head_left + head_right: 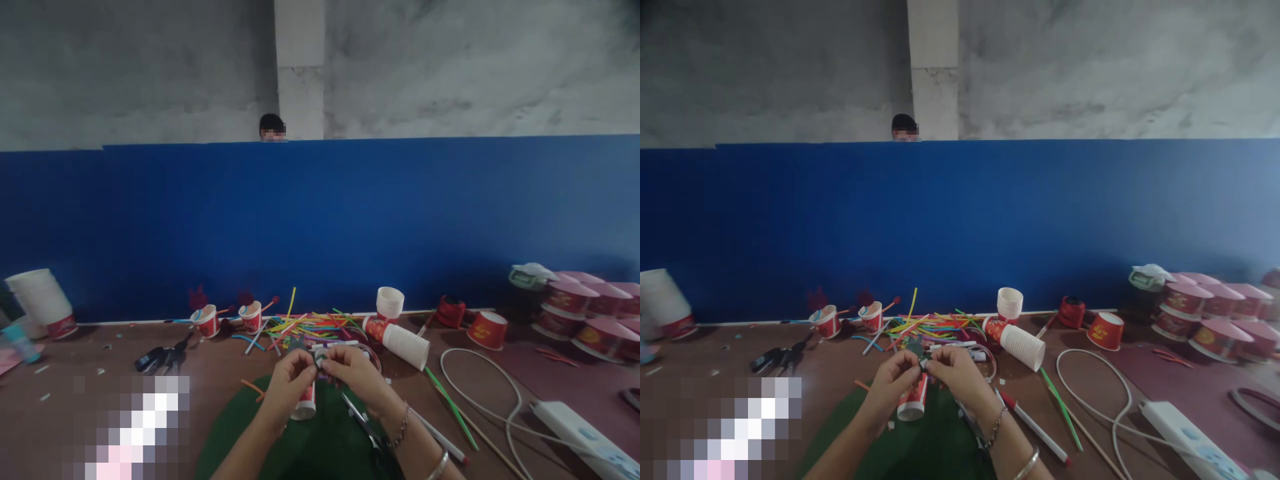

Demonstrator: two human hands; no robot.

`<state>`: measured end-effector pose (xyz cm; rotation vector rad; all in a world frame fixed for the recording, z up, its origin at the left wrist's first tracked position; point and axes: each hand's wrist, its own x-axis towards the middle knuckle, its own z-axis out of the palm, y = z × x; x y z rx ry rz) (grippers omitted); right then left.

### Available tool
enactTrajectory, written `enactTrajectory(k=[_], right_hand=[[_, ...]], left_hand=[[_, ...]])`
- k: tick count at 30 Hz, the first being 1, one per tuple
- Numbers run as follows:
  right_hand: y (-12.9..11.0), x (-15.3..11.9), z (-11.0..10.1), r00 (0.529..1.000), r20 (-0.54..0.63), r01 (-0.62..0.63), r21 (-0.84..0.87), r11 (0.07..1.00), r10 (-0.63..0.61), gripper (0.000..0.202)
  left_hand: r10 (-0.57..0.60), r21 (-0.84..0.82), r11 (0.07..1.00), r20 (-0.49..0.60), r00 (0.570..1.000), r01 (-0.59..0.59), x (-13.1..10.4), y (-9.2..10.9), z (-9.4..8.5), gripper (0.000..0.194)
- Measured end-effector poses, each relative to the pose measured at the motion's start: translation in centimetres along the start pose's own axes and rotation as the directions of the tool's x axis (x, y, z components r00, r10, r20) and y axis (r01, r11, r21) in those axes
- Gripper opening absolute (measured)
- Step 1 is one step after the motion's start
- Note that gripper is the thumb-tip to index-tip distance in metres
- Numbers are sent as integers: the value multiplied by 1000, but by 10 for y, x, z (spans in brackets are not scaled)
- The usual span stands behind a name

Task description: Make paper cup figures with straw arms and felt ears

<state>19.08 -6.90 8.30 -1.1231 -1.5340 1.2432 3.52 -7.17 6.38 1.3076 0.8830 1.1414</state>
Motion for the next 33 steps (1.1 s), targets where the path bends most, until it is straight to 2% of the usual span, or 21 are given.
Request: enactTrajectory(k=[5, 8, 15, 20, 26, 33], right_hand=[[-1, -1, 0, 994, -74, 62, -204, 977, -78, 11], [-2, -1, 0, 992, -93, 60, -250, 966, -85, 9], [4, 3, -1, 997, -55, 44, -128, 991, -52, 13], [5, 5, 0, 996, -82, 29, -39, 999, -32, 16], [5, 4, 3, 992, -121, 27, -76, 997, -36, 15], [11, 8, -1, 996, -95, 2, 0, 1000, -2, 19]], left_hand=[[87, 274, 958, 5, 996, -85, 0, 6, 0, 18], [106, 325, 941, -2, 994, -99, -1, 7, 0, 18], [-63, 102, 993, -35, 997, 66, 2, -3, 2, 18], [-113, -91, 990, -22, 993, 110, 5, -10, 1, 19], [-98, -78, 993, -105, 990, 90, 3, -7, 3, 24], [-103, -92, 991, -82, 991, 96, 4, -8, 3, 25]])
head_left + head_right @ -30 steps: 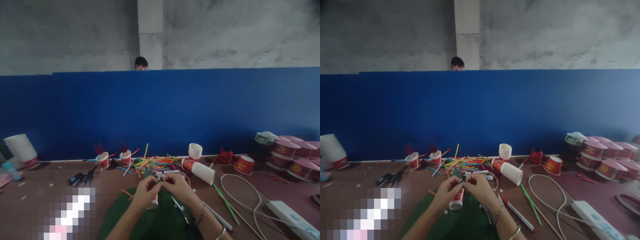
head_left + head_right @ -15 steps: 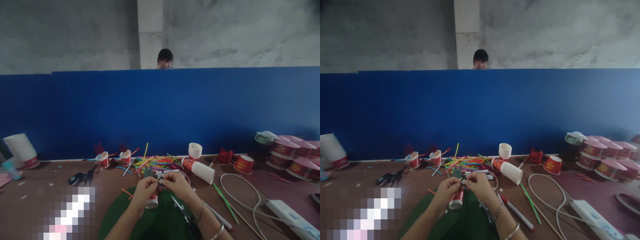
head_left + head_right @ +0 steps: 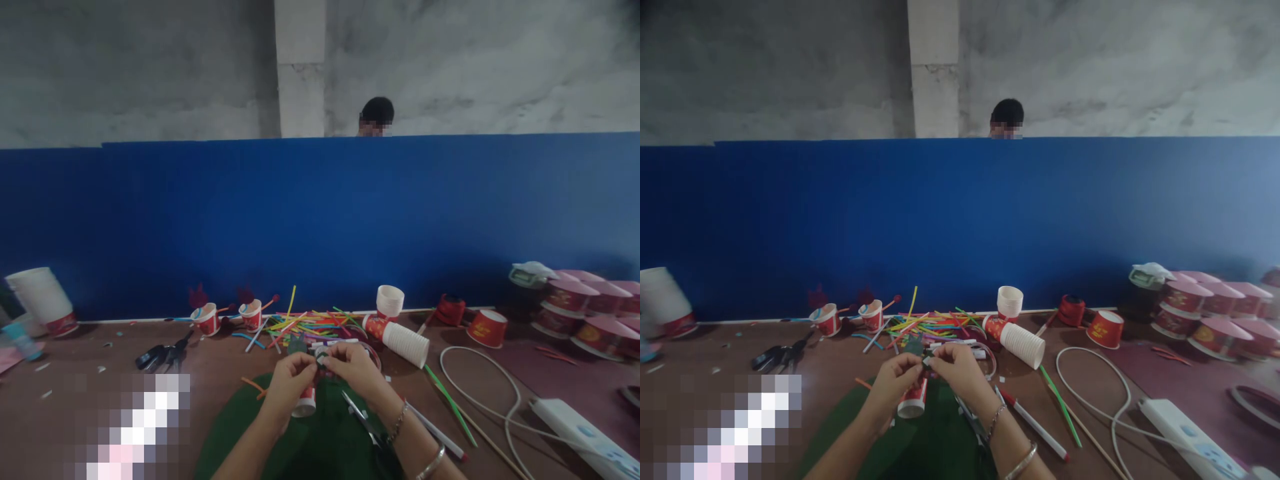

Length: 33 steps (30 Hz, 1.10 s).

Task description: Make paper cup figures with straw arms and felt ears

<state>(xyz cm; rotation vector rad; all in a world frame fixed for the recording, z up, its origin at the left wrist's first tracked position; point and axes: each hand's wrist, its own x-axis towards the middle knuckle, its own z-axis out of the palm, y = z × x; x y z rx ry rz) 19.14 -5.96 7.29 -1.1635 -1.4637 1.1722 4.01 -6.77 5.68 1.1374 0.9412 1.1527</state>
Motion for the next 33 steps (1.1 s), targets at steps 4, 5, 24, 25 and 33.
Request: enactTrajectory(k=[4, 5, 24, 25, 33], right_hand=[[3, 1, 1, 999, -13, 30, -57, 998, -31, 16], [2, 0, 2, 999, -21, 40, -86, 995, -42, 14], [-14, -16, 8, 925, 79, 337, -626, 703, -372, 23], [-14, -16, 6, 923, 108, 353, -622, 699, -370, 24], [-11, -16, 8, 921, 84, 342, -642, 687, -380, 22]], left_hand=[[-11, 18, 1000, -9, 1000, 11, 0, 0, 0, 26], [-2, 45, 999, -20, 1000, 3, 0, 0, 0, 26], [305, 479, 840, -30, 952, -254, -5, 4, 2, 20], [308, 492, 832, -26, 951, -256, -5, 4, 2, 21], [290, 508, 826, -16, 957, -242, -5, 5, 2, 22]])
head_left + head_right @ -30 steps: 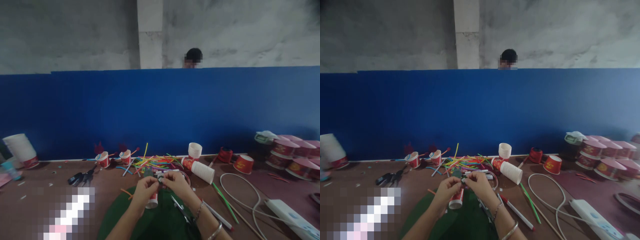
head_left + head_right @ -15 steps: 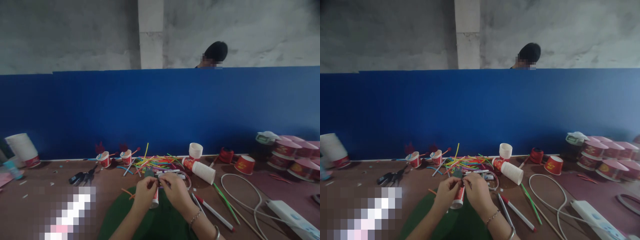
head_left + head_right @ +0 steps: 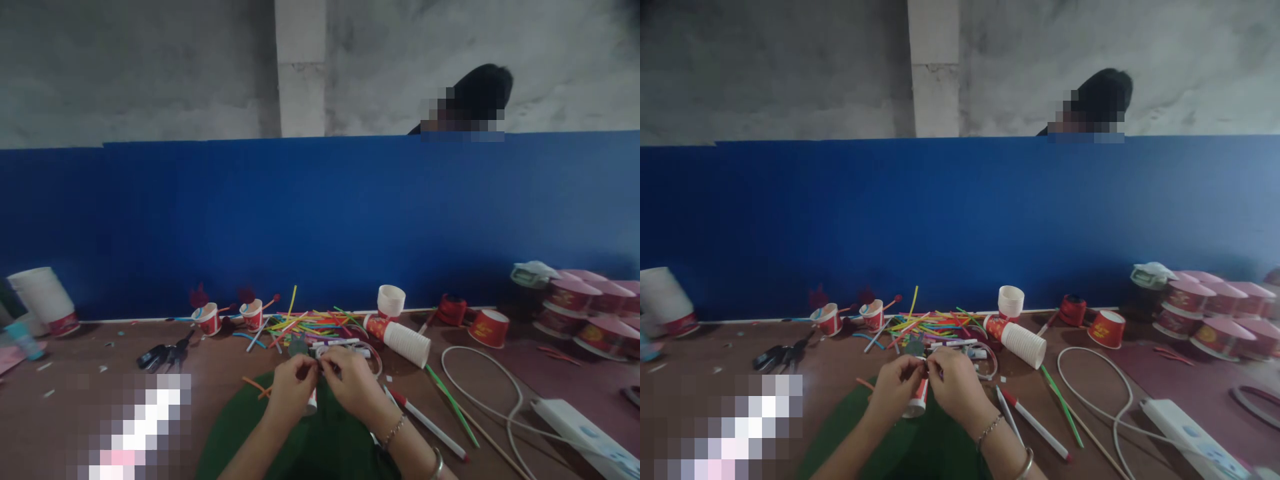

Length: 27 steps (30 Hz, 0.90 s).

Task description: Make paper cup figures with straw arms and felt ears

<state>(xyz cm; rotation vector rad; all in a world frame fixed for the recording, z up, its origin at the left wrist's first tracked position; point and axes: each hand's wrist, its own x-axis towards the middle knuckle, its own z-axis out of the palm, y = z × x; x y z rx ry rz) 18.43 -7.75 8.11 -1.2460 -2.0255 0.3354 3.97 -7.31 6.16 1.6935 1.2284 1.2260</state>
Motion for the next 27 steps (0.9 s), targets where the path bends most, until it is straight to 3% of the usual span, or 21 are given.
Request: enactTrajectory(k=[5, 13, 17, 20, 22, 27], right_hand=[[1, 2, -2, 1000, 1, 17, 105, 994, -18, 21], [-1, 1, 3, 999, -42, 5, 79, 997, -2, 21], [5, 4, 6, 988, -68, -116, 226, 967, 135, 18], [9, 7, 5, 969, -15, -224, 374, 900, 247, 19], [9, 7, 2, 976, 17, -206, 379, 902, 215, 20], [4, 4, -4, 1000, 7, -21, 227, 974, 20, 21]], left_hand=[[-16, -46, 999, -6, 1000, 15, 1, 0, 0, 21], [-19, -53, 998, -9, 1000, 18, 0, -1, 1, 19], [-34, -96, 995, -9, 999, 33, 0, -1, 0, 16], [-57, -153, 986, 17, 998, 59, 2, -1, -1, 19], [-64, -158, 985, 15, 998, 66, 3, -2, -1, 20], [-43, -88, 995, -20, 999, 41, 3, -2, -1, 20]])
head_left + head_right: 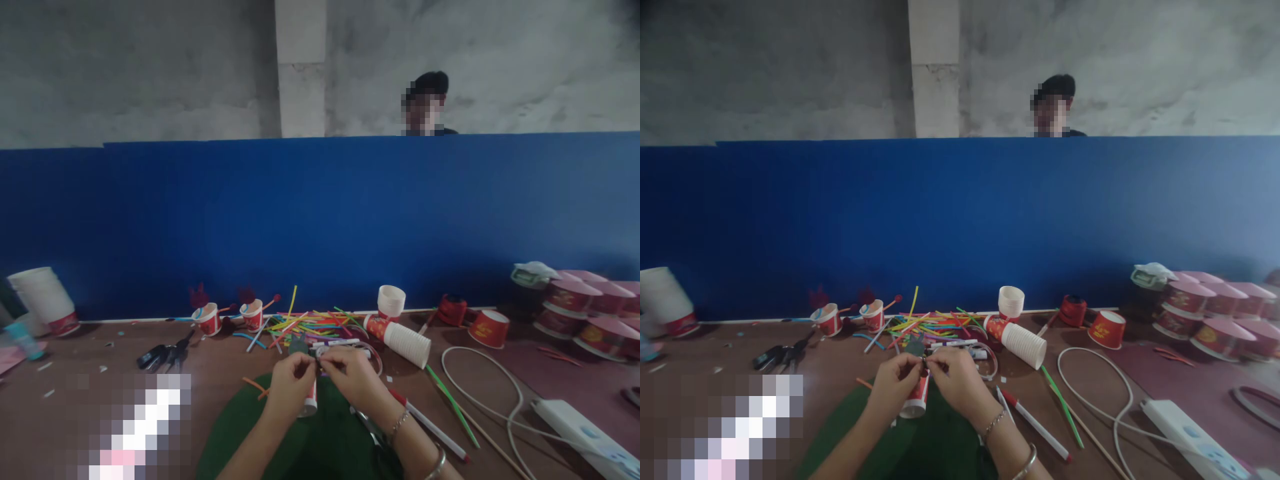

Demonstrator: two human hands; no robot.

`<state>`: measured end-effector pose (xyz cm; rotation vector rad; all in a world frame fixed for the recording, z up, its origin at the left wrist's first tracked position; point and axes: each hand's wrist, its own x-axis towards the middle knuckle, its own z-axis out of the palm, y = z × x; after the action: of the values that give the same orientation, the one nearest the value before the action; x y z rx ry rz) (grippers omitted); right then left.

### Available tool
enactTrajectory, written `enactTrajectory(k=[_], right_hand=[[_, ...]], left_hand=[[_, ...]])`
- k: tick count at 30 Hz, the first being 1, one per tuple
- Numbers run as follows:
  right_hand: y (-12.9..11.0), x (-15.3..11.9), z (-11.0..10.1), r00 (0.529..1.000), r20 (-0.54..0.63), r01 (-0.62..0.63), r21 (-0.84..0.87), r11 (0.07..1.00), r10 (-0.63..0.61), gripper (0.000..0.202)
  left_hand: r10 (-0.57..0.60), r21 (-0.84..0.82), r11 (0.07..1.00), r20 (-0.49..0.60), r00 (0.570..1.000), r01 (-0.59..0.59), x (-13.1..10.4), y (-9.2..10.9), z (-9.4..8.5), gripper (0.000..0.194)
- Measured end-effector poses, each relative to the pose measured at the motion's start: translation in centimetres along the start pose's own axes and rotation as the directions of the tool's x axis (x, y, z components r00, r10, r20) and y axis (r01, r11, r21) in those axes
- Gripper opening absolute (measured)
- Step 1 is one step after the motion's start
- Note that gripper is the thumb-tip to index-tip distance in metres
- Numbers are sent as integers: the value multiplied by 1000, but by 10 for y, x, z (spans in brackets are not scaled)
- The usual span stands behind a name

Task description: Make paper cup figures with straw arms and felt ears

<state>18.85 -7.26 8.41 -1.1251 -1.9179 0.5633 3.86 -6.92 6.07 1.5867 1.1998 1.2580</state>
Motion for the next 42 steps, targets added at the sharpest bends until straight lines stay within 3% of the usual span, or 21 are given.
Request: enactTrajectory(k=[5, 11, 15, 19, 28, 35, 38, 42], right_hand=[[-3, -3, 4, 1000, -12, 20, -161, 987, -22, 21], [-1, -5, 12, 993, -120, -47, -253, 966, 17, 15], [2, -1, 14, 976, -161, -157, -63, 986, 146, 14], [8, 3, 14, 953, -126, -251, 178, 951, 275, 14], [10, 6, 5, 960, 73, -273, 441, 855, 269, 26], [15, 6, 9, 903, 171, -417, 569, 709, 395, 26], [15, 6, 12, 912, 141, -397, 533, 747, 384, 23], [6, 4, 9, 955, 10, -280, 355, 892, 296, 13]], left_hand=[[33, 41, 999, -9, 999, -32, -2, 1, 2, 18], [44, 76, 996, -21, 999, -43, -3, 3, 2, 18], [19, 2, 1000, 19, 1000, -19, -1, -3, 2, 16], [-61, -136, 988, 59, 996, 69, 2, -8, 2, 18], [-173, -309, 931, 93, 980, 194, 3, -1, -2, 23], [-172, -430, 875, 154, 973, 222, 2, -3, -2, 20], [-162, -410, 882, 201, 966, 233, 2, -7, -1, 22], [-136, -260, 949, 180, 974, 180, 3, -9, 0, 26]])
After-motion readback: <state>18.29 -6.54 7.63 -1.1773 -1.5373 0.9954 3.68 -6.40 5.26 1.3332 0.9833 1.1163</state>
